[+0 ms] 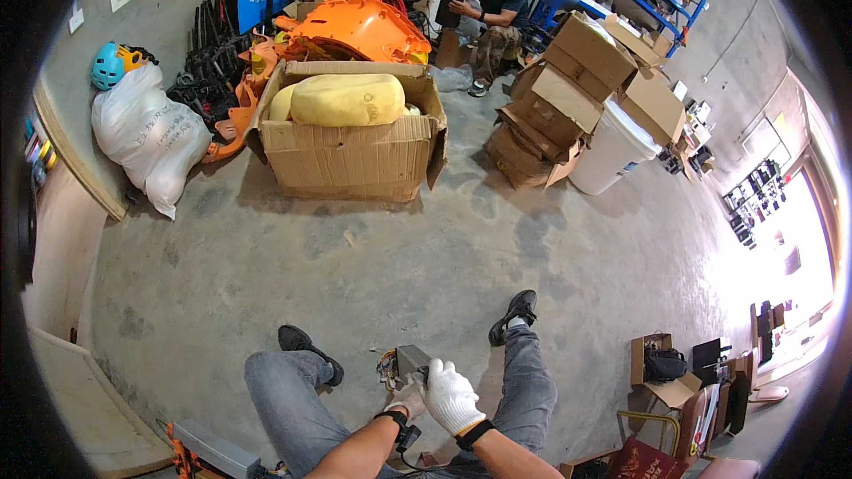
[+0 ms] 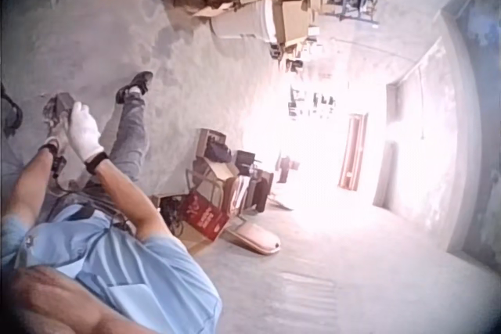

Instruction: Disassembling a motorcycle electronic controller using a screwdriver.

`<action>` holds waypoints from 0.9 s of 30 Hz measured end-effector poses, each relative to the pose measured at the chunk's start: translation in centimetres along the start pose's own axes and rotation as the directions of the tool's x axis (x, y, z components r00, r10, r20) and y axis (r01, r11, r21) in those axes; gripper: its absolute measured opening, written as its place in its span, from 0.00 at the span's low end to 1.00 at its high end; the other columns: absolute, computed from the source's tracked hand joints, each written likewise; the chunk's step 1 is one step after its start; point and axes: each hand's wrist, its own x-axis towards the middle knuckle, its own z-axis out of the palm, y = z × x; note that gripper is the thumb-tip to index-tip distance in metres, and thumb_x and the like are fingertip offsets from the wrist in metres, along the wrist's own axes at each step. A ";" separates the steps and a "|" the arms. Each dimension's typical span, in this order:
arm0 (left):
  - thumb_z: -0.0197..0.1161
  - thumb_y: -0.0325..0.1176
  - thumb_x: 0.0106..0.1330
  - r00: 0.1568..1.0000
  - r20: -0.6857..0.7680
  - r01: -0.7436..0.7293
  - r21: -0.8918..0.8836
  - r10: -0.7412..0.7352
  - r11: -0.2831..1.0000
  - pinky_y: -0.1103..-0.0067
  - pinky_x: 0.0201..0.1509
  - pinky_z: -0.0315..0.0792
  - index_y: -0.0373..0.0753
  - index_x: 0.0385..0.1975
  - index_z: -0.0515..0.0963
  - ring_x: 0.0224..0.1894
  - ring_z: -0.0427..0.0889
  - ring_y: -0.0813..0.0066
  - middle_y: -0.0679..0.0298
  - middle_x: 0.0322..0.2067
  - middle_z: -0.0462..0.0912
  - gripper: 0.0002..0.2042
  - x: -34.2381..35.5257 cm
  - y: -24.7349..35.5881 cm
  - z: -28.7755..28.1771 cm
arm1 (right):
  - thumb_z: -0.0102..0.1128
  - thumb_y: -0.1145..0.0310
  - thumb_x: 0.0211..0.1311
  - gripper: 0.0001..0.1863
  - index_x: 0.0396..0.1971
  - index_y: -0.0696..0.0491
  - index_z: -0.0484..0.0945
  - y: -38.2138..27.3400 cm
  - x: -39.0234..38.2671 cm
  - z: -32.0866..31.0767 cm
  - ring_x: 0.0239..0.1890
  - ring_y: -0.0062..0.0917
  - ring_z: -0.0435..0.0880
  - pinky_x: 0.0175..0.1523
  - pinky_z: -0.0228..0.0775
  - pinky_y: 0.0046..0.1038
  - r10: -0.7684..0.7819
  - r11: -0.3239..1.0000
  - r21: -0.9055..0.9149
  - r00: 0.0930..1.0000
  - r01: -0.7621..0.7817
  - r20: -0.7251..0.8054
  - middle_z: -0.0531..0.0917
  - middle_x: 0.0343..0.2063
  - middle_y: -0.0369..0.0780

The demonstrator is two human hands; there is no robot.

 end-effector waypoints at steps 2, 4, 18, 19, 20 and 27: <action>0.43 0.41 0.76 0.995 0.015 -0.096 0.096 0.095 0.991 0.54 0.65 0.72 0.21 0.71 0.49 0.59 0.78 0.36 0.31 0.60 0.72 0.32 -0.9 1.1 -1.7 | 0.61 0.52 0.67 0.23 0.45 0.58 0.72 0.2 0.0 0.0 0.41 0.54 0.85 0.42 0.79 0.50 -0.009 1.000 -0.011 1.000 0.009 -0.023 0.81 0.43 0.56; 0.42 0.34 0.75 0.994 0.053 -0.095 0.058 0.092 0.994 0.53 0.66 0.70 0.20 0.70 0.51 0.58 0.80 0.37 0.31 0.59 0.73 0.29 -1.6 1.9 -2.9 | 0.61 0.52 0.67 0.23 0.45 0.58 0.72 0.3 -0.1 -0.3 0.40 0.54 0.85 0.42 0.79 0.50 0.015 1.000 -0.005 0.999 -0.015 -0.033 0.81 0.42 0.56; 0.45 0.40 0.74 0.998 -0.049 -0.049 -0.058 0.046 0.997 0.57 0.70 0.67 0.29 0.75 0.41 0.66 0.73 0.40 0.35 0.66 0.67 0.36 7.8 -5.9 13.2 | 0.65 0.55 0.65 0.20 0.41 0.56 0.73 -0.3 -1.2 0.0 0.37 0.54 0.85 0.40 0.78 0.50 -0.059 0.998 -0.019 0.995 0.057 -0.083 0.81 0.38 0.54; 0.45 0.33 0.72 0.972 -0.235 -0.020 -0.087 -0.001 0.996 0.47 0.72 0.58 0.29 0.65 0.70 0.66 0.71 0.39 0.43 0.64 0.73 0.24 9.0 -4.9 14.8 | 0.65 0.56 0.64 0.19 0.41 0.56 0.73 0.1 -1.1 -0.1 0.37 0.54 0.84 0.39 0.78 0.50 -0.058 0.998 -0.029 0.994 0.056 -0.093 0.81 0.38 0.54; 0.44 0.33 0.73 0.983 -0.166 -0.075 -0.001 0.074 0.997 0.47 0.73 0.57 0.27 0.65 0.69 0.67 0.68 0.33 0.40 0.63 0.73 0.24 9.4 -5.0 15.5 | 0.67 0.57 0.62 0.18 0.40 0.55 0.73 0.5 -0.9 0.5 0.36 0.53 0.84 0.39 0.77 0.50 -0.137 0.989 -0.066 0.983 0.129 -0.122 0.80 0.37 0.53; 0.48 0.32 0.69 0.967 -0.232 -0.107 -0.007 0.102 0.994 0.60 0.66 0.71 0.23 0.67 0.63 0.59 0.78 0.40 0.32 0.55 0.77 0.27 7.1 -5.1 8.8 | 0.63 0.63 0.66 0.13 0.38 0.56 0.73 -1.3 0.4 -0.6 0.38 0.54 0.82 0.40 0.74 0.50 -0.257 0.966 -0.038 0.959 0.255 -0.121 0.80 0.36 0.53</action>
